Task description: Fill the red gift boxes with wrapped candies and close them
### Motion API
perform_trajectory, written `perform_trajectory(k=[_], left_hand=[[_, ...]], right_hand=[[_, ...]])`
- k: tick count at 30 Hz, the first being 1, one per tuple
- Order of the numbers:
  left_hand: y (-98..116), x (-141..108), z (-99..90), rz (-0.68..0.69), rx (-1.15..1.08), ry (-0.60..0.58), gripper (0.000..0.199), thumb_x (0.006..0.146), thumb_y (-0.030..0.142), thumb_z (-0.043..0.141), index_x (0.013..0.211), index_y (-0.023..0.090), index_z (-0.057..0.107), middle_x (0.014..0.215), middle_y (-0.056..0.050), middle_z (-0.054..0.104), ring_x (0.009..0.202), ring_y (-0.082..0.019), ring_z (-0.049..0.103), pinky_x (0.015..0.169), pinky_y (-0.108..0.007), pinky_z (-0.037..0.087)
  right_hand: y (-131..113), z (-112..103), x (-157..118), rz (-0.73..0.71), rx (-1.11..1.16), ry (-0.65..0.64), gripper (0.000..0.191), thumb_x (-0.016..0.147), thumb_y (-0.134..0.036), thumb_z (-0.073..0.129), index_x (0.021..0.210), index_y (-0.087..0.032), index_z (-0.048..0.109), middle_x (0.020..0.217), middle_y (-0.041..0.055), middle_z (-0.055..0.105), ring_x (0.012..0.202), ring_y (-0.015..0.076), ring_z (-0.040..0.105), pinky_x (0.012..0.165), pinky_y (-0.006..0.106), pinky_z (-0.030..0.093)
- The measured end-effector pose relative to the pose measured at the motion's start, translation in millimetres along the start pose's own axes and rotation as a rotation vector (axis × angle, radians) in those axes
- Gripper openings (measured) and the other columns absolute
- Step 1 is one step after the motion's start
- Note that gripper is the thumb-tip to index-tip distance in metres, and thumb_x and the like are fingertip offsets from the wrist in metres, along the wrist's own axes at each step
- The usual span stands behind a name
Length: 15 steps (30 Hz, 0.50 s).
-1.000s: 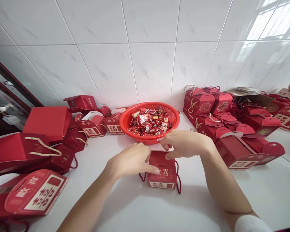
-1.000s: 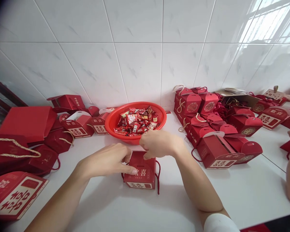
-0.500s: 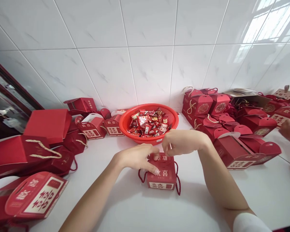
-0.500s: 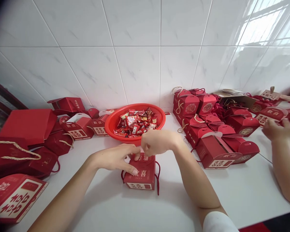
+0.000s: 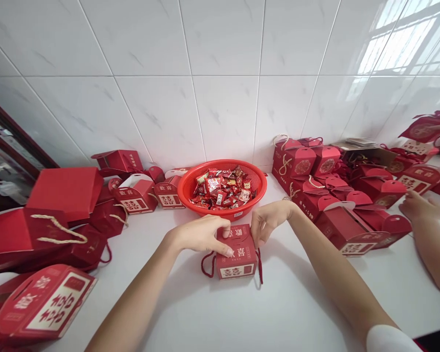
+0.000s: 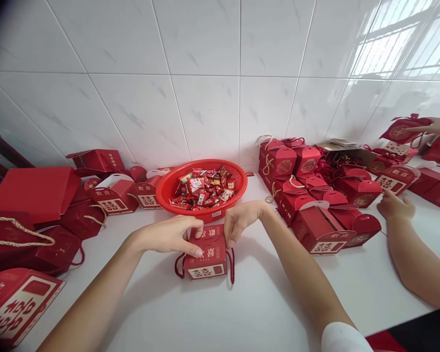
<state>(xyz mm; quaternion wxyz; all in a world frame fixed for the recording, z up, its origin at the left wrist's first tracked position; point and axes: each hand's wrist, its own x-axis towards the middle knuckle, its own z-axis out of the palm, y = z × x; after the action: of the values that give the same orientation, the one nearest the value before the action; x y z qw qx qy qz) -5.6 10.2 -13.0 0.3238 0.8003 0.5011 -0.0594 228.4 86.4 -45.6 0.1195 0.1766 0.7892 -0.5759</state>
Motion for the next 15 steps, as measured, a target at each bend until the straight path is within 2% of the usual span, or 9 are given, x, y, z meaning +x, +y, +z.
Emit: perform_trajectory(k=[6,10,13,15], left_hand=[[4,-2,0.2,-0.025,0.024,0.006,0.042,0.072,0.055,0.073,0.091,0.022,0.057,0.105,-0.004,0.06,0.097,-0.025,0.055,0.075,-0.029,0.042],[8,-5,-0.6,-0.014,0.026,0.008,0.039,0.073,0.052,0.071,0.091,0.021,0.057,0.102,-0.004,0.061,0.093,-0.025,0.056,0.071,-0.029,0.042],[10,-6,-1.1,0.01,0.015,0.01,0.037,0.073,0.051,0.071,0.09,0.021,0.057,0.098,-0.003,0.062,0.089,-0.023,0.057,0.071,-0.028,0.042],[11,-7,-0.9,0.029,0.009,0.008,0.033,0.075,0.049,0.069,0.087,0.021,0.057,0.093,-0.002,0.061,0.084,-0.022,0.057,0.069,-0.028,0.041]], right_hand=[[3,-3,-4,-0.08,0.145,0.118,0.04,0.052,-0.038,0.094,0.076,-0.012,0.076,0.066,0.0015,0.073,0.062,0.0112,0.066,0.067,0.02,0.053],[-9,1,-14,-0.245,0.279,0.267,0.034,0.057,-0.031,0.093,0.077,-0.012,0.073,0.062,0.0004,0.071,0.055,0.0092,0.062,0.058,0.019,0.051],[-24,8,-21,-0.346,0.352,0.372,0.029,0.064,-0.028,0.09,0.08,-0.012,0.072,0.066,0.0011,0.072,0.059,0.0108,0.066,0.06,0.021,0.053],[-33,12,-24,-0.349,0.342,0.406,0.026,0.068,-0.026,0.088,0.083,-0.012,0.072,0.07,0.0021,0.073,0.065,0.0124,0.069,0.065,0.023,0.055]])
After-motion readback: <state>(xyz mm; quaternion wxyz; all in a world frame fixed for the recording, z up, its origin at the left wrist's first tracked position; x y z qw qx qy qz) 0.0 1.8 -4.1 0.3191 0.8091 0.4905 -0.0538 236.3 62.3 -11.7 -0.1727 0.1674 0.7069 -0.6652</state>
